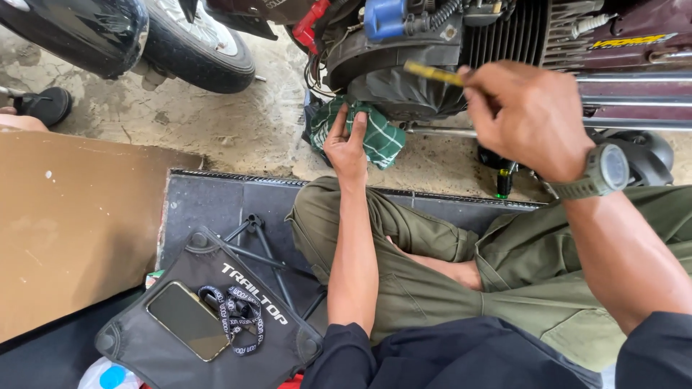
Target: The person sits on the floor and cleans the engine area of a motorcycle using a green checkered cloth and a yellow-handled tool. They wipe various parts of the engine casing and fins while holding the cloth in one hand and the tool in the other.
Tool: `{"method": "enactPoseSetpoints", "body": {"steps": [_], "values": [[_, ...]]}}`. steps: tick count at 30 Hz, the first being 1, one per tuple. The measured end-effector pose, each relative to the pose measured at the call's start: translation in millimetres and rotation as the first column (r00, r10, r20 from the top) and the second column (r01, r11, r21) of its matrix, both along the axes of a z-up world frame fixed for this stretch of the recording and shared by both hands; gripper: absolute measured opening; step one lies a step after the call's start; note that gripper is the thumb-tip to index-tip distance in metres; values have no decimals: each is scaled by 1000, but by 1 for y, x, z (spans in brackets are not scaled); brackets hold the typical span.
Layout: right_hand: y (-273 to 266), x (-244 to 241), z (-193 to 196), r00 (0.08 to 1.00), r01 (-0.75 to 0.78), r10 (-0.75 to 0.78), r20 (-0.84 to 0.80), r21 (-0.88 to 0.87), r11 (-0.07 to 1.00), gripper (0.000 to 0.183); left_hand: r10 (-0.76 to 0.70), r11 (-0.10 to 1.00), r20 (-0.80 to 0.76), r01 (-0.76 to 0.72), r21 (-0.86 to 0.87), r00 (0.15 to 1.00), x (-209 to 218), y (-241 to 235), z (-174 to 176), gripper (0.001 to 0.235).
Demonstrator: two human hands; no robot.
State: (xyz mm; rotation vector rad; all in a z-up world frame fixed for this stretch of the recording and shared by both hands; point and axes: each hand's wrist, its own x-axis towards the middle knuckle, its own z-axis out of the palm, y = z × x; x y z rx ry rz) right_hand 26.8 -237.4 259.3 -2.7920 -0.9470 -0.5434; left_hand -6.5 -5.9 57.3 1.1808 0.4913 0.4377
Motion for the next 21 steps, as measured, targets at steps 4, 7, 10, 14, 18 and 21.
{"method": "enactPoseSetpoints", "body": {"steps": [4, 7, 10, 14, 18, 21], "values": [[-14, 17, -5, 992, 94, -75, 106, -181, 979, 21, 2, 1000, -10, -2, 6, 1000, 0, 1, 3, 64], [-13, 14, -1, 993, -79, 83, -79, 45, 996, 14, 9, 1000, 5, -9, -4, 1000, 0, 1, 2, 65], [-7, 14, -2, 990, -109, 108, -87, -3, 994, 17, 4, 1000, 4, -3, -18, 1000, 2, 1, 0, 66], [-10, 15, 2, 996, 28, -19, 88, -107, 994, 14, -12, 999, -16, 13, 37, 1000, -1, 1, 10, 68], [-13, 18, 1, 995, 10, 9, 95, -202, 979, 15, -5, 1000, 2, 5, -7, 1000, -1, -1, 7, 67], [-10, 21, 2, 995, -32, 48, 83, -181, 983, 15, 5, 1000, -14, -4, 13, 1000, -1, 2, 10, 68]]}}
